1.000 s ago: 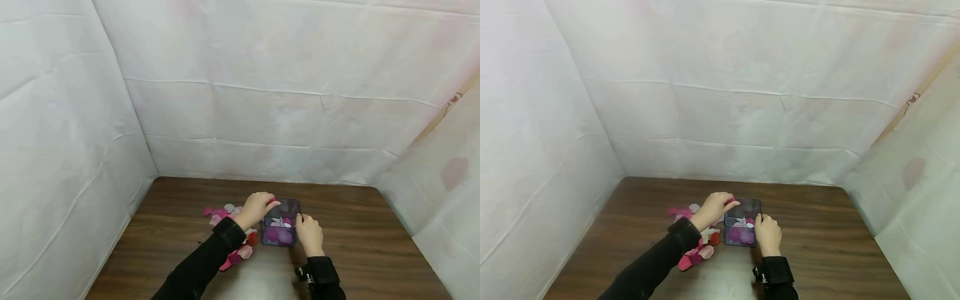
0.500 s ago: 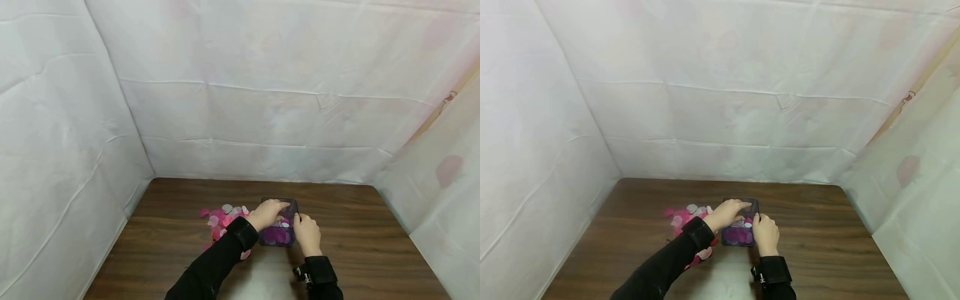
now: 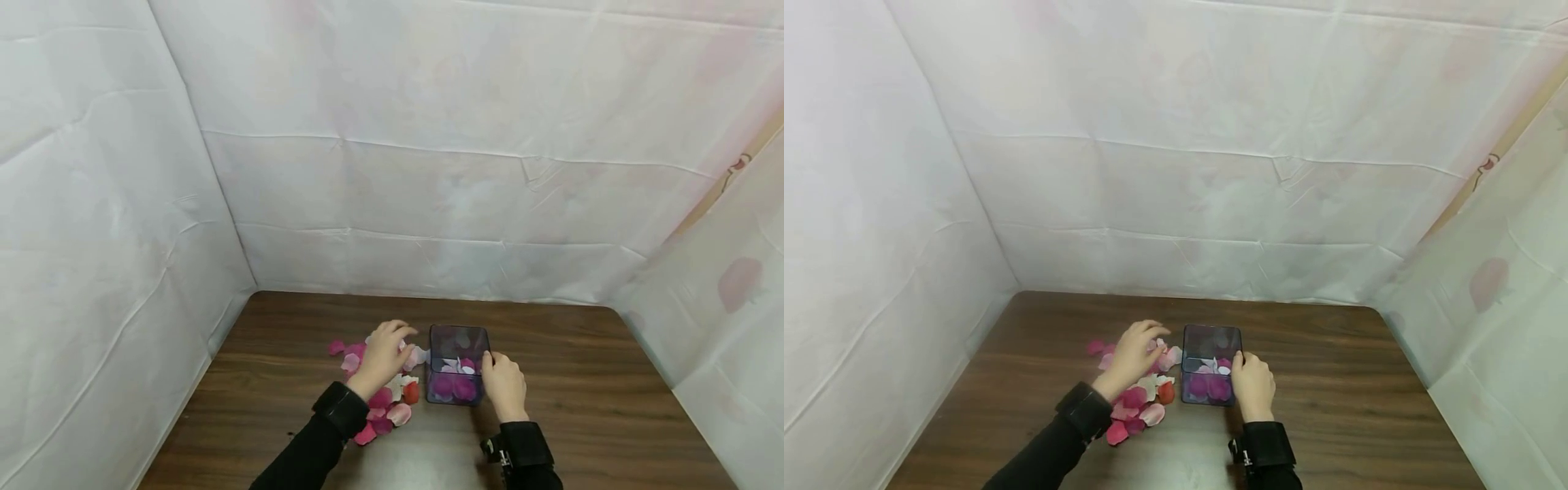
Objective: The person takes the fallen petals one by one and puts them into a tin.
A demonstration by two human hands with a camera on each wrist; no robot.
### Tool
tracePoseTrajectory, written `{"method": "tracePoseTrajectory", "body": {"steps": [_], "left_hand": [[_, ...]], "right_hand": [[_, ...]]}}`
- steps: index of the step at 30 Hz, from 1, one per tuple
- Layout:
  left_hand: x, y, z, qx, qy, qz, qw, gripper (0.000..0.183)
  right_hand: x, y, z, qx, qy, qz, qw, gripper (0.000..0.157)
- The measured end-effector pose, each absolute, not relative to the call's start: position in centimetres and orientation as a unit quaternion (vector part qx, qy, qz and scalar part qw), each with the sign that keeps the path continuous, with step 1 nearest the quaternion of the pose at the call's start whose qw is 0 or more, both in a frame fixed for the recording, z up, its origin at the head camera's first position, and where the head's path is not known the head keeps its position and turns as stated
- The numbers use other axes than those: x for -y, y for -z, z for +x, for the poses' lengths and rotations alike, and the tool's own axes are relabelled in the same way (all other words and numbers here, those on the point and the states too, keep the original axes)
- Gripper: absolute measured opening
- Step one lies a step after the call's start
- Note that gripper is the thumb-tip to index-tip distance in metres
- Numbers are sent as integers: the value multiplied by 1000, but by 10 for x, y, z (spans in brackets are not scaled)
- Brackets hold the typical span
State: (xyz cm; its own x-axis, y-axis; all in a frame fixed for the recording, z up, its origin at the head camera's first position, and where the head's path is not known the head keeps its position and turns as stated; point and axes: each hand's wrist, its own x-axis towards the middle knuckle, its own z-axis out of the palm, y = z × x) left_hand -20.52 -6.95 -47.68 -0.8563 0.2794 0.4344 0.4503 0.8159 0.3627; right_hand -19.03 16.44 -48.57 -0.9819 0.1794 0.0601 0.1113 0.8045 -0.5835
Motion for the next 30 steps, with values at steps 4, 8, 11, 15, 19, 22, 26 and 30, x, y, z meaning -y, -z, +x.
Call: {"method": "tracePoseTrajectory", "body": {"steps": [4, 8, 11, 15, 19, 22, 26, 30], "left_hand": [[107, 517, -189, 956, 206, -174, 118, 34], [131, 553, -174, 968, 183, -168, 33, 41], [138, 563, -167, 970, 181, -163, 29, 36], [135, 563, -168, 967, 175, -162, 92, 23], [128, 560, -172, 967, 161, -150, 126, 11], [125, 557, -174, 969, 158, -136, 131, 11], [127, 552, -177, 970, 166, -125, 128, 22], [129, 547, -183, 971, 155, -132, 124, 22]], "right_hand": [[-166, 488, -192, 949, -301, -76, 57, 43], [-167, 489, -192, 950, -299, -74, 53, 43], [-167, 488, -191, 951, -297, -74, 50, 43], [-164, 486, -191, 951, -296, -76, 50, 43], [-164, 485, -191, 951, -295, -77, 52, 42], [-163, 485, -191, 952, -294, -74, 49, 42], [-163, 486, -191, 951, -294, -76, 49, 43], [-163, 488, -192, 951, -295, -78, 51, 44]]}}
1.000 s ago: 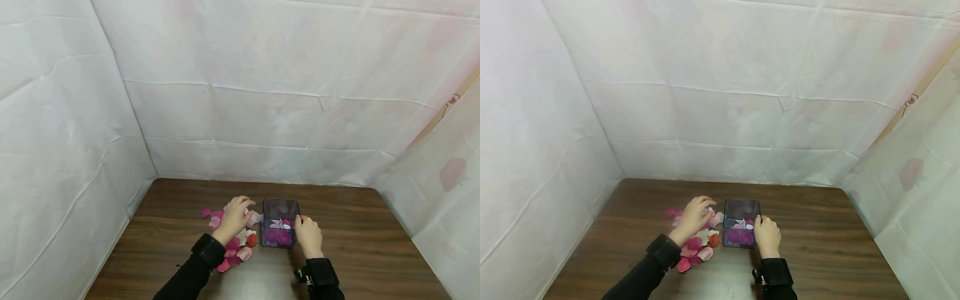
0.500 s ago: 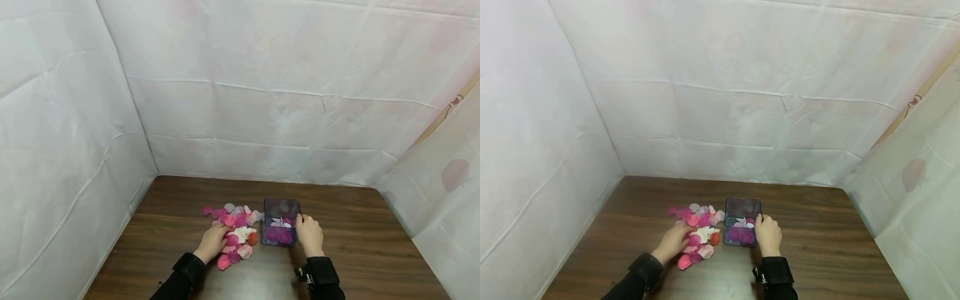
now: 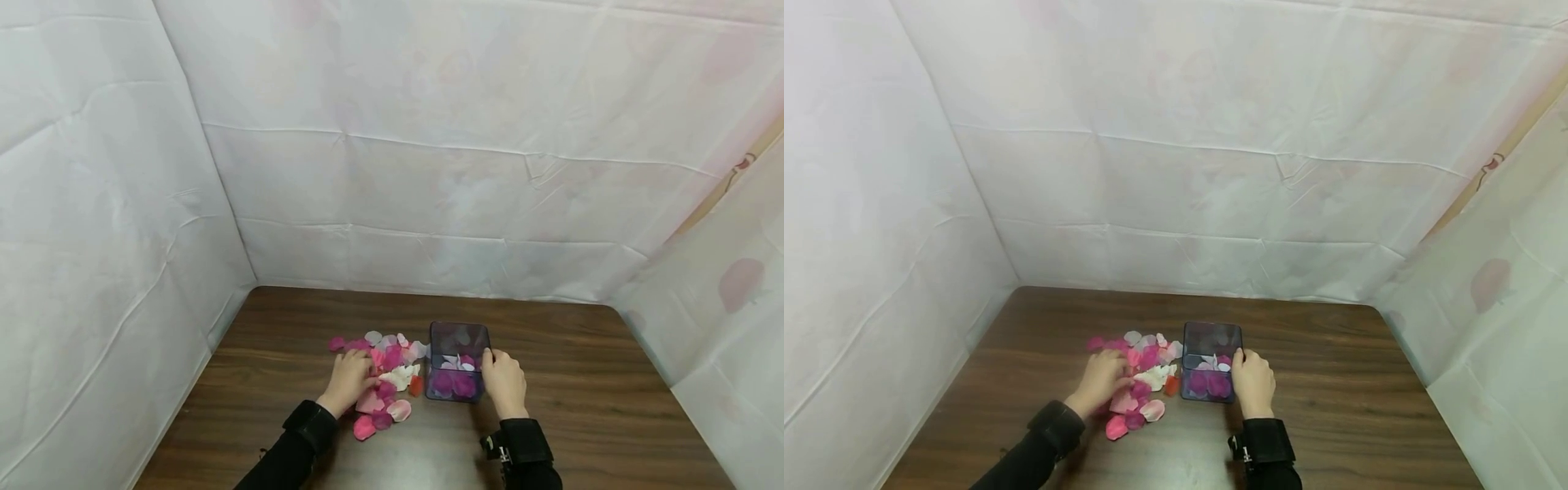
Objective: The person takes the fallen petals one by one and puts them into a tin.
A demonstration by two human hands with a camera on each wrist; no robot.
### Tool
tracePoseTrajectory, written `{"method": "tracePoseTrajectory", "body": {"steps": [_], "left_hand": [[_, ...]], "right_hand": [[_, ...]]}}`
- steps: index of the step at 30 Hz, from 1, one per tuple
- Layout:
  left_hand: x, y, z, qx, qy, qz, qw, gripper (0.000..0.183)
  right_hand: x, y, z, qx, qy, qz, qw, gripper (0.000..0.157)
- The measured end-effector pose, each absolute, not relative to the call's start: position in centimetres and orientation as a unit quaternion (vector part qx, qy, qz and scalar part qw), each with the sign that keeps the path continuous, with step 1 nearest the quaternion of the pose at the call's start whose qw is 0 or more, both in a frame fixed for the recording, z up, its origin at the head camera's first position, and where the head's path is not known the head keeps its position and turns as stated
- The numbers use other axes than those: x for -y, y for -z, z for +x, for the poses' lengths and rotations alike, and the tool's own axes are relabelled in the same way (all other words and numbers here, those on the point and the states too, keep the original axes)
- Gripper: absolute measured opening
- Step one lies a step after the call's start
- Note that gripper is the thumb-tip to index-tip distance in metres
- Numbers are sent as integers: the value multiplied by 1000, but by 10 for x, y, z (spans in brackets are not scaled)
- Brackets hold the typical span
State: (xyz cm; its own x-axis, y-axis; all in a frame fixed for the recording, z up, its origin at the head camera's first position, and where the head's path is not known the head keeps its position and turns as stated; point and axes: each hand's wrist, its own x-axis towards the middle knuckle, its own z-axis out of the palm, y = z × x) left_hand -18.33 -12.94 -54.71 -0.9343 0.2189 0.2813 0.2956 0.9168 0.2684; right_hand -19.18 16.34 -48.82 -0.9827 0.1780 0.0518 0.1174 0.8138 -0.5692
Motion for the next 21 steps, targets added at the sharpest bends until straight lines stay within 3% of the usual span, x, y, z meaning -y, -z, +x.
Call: {"method": "tracePoseTrajectory", "body": {"steps": [9, 21], "left_hand": [[127, 530, -193, 963, 214, -125, 110, 5], [73, 451, -225, 930, 276, -188, 157, 13]], "right_hand": [[-164, 490, -192, 952, -292, -77, 51, 44], [-164, 489, -193, 951, -297, -76, 51, 43]]}}
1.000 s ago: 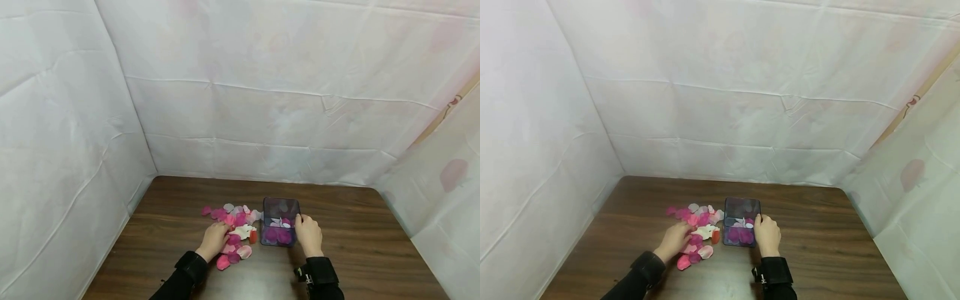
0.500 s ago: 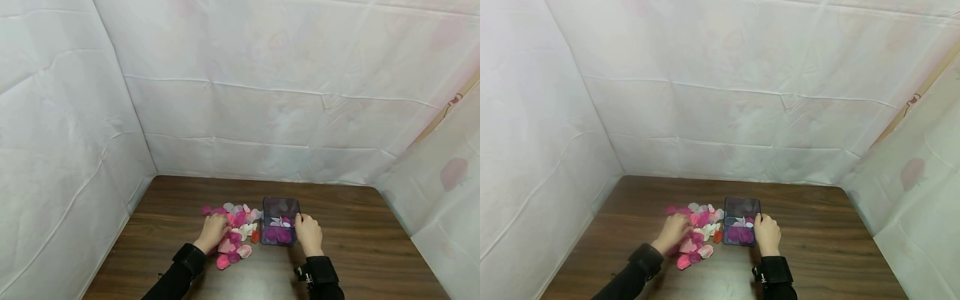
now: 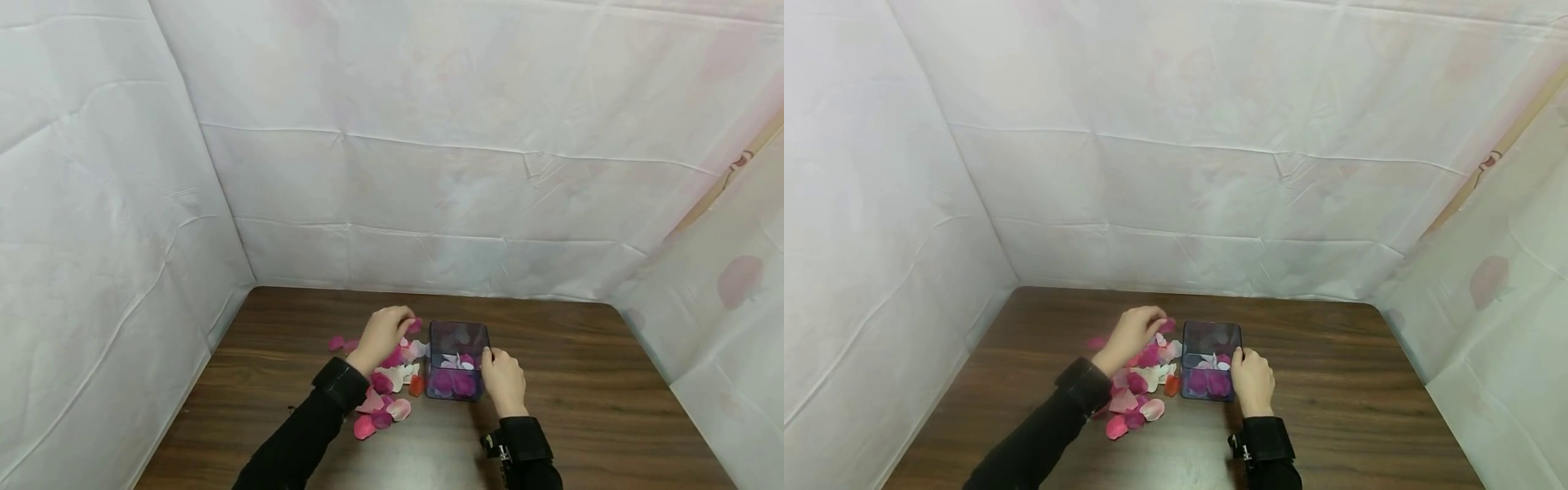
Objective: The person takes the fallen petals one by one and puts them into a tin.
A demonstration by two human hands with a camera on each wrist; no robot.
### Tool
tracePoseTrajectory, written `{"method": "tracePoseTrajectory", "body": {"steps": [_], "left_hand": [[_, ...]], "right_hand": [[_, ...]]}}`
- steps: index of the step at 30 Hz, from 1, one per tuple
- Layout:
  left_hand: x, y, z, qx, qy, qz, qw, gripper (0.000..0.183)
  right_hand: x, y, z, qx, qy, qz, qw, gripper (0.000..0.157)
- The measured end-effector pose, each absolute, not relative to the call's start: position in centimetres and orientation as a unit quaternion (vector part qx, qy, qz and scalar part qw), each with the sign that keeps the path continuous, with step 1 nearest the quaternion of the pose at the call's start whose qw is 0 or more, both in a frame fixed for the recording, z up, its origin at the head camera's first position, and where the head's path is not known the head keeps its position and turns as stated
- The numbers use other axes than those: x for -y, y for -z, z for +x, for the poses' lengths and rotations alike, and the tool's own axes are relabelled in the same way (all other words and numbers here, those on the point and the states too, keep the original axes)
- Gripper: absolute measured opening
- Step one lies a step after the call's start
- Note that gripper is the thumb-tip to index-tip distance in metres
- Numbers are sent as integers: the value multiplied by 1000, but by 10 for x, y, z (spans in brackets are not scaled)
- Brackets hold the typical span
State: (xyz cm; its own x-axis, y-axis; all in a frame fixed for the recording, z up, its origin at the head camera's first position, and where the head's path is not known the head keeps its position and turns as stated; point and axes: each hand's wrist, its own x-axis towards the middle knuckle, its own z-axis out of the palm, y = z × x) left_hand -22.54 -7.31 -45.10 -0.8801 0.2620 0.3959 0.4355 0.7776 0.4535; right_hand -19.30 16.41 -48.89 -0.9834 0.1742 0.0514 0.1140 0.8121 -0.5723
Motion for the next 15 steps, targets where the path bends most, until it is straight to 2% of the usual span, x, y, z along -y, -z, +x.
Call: {"method": "tracePoseTrajectory", "body": {"steps": [6, 15], "left_hand": [[26, 435, -236, 923, 270, -240, 132, 16], [-19, 438, -238, 926, 203, -307, 85, 11]], "right_hand": [[-164, 489, -193, 951, -297, -77, 48, 43], [-165, 490, -194, 948, -304, -74, 54, 39]]}}
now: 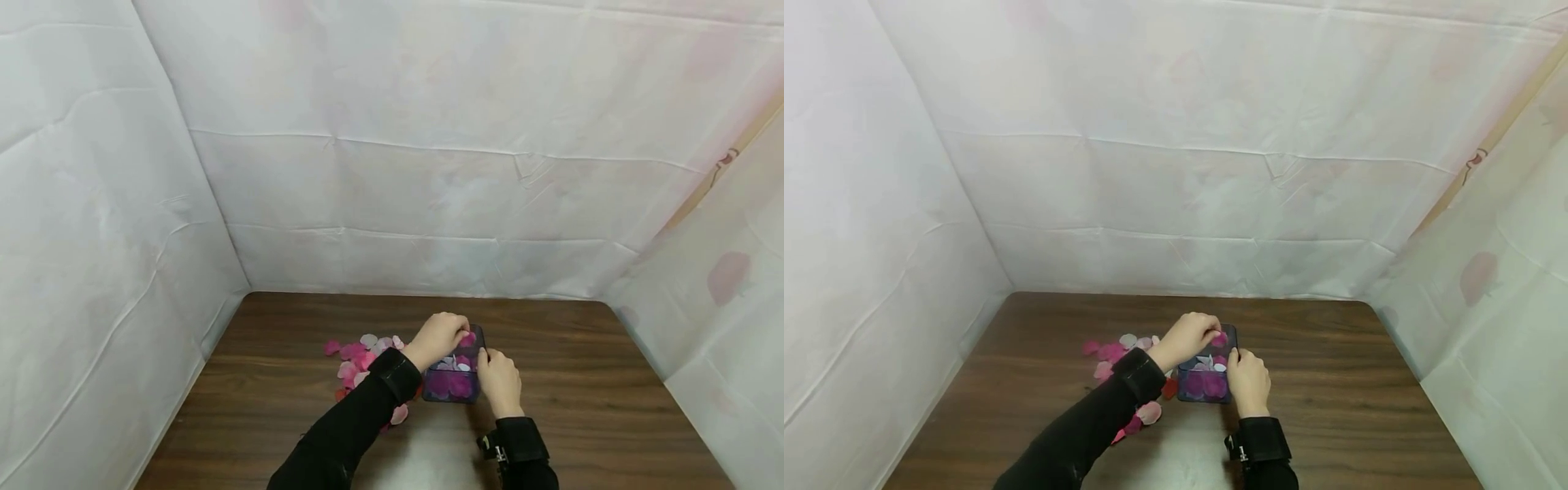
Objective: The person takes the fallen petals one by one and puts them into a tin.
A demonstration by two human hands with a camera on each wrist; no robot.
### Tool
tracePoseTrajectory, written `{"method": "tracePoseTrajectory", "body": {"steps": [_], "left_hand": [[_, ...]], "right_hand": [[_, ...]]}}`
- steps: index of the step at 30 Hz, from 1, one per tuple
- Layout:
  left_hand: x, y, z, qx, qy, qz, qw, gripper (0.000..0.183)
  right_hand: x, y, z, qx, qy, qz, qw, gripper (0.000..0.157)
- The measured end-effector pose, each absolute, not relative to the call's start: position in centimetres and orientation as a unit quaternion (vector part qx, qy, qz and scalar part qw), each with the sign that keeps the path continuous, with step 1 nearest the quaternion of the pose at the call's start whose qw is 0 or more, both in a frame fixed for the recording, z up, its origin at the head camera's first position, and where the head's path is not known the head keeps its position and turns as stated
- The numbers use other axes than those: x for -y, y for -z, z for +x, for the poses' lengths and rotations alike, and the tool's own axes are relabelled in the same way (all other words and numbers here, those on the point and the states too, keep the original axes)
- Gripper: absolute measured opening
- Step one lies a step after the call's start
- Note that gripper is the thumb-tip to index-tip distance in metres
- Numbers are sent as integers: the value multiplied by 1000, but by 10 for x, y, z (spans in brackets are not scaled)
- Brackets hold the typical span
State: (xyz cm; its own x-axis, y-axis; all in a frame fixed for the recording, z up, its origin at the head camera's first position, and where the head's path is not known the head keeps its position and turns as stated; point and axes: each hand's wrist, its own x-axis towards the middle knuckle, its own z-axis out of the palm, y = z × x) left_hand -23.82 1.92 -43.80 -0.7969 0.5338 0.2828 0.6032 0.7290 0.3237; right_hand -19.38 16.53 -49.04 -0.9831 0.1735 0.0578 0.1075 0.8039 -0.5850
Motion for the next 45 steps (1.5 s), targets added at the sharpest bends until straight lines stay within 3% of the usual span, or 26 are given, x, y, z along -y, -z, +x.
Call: {"method": "tracePoseTrajectory", "body": {"steps": [10, 20, 25, 36, 45], "left_hand": [[-18, 453, -229, 933, 120, -337, 32, 20], [32, 438, -237, 930, 111, -320, 142, 22], [83, 436, -239, 939, 120, -281, 158, 21], [159, 482, -204, 965, 175, -164, 109, 18], [180, 549, -186, 974, 171, -145, 40, 38]], "right_hand": [[-162, 490, -194, 948, -304, -75, 47, 40], [-160, 487, -191, 949, -303, -71, 50, 40], [-160, 487, -190, 948, -306, -70, 50, 41], [-164, 490, -190, 949, -302, -74, 46, 42], [-166, 491, -192, 950, -300, -75, 50, 42]]}}
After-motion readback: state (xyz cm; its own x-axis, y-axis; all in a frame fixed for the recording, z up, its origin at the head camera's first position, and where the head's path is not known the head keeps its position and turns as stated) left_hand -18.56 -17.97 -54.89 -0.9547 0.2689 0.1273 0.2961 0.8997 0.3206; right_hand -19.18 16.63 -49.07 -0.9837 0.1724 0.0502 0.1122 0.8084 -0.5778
